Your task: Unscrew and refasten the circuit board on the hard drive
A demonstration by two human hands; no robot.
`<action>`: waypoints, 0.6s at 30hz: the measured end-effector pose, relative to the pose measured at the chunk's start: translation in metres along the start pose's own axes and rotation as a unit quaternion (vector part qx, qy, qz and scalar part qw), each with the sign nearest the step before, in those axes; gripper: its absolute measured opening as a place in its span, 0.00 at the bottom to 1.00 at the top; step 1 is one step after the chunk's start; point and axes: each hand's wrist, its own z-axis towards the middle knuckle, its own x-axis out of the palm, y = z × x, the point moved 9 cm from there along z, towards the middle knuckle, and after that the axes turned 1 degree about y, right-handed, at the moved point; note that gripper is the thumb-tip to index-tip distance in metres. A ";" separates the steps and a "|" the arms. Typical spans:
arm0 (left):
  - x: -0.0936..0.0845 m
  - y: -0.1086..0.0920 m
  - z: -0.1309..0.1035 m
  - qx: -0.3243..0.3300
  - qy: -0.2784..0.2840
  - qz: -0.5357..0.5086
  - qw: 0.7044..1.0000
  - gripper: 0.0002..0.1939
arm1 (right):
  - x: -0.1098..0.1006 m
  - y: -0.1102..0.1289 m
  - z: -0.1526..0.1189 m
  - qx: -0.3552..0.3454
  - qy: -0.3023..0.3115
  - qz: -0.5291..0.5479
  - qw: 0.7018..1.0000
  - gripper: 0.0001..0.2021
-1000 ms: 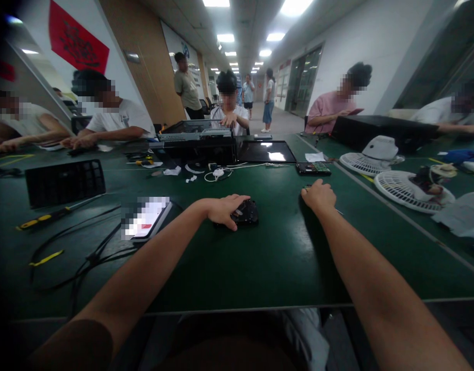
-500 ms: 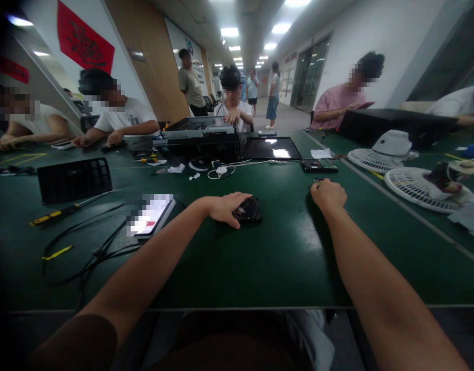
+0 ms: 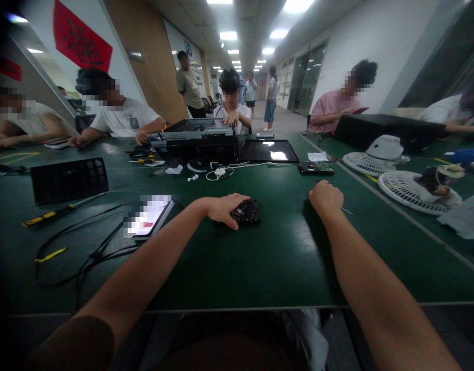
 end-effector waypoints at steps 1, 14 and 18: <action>0.000 0.000 0.000 0.000 0.000 0.001 1.000 0.68 | 0.000 0.000 0.000 -0.001 0.008 -0.002 1.000 0.25; 0.002 -0.001 -0.003 -0.002 0.026 0.046 0.999 0.69 | -0.021 -0.029 -0.003 0.096 -0.027 0.021 0.995 0.21; 0.002 -0.003 -0.004 -0.005 0.030 0.049 0.998 0.68 | -0.037 -0.040 -0.008 0.115 -0.081 0.048 0.989 0.21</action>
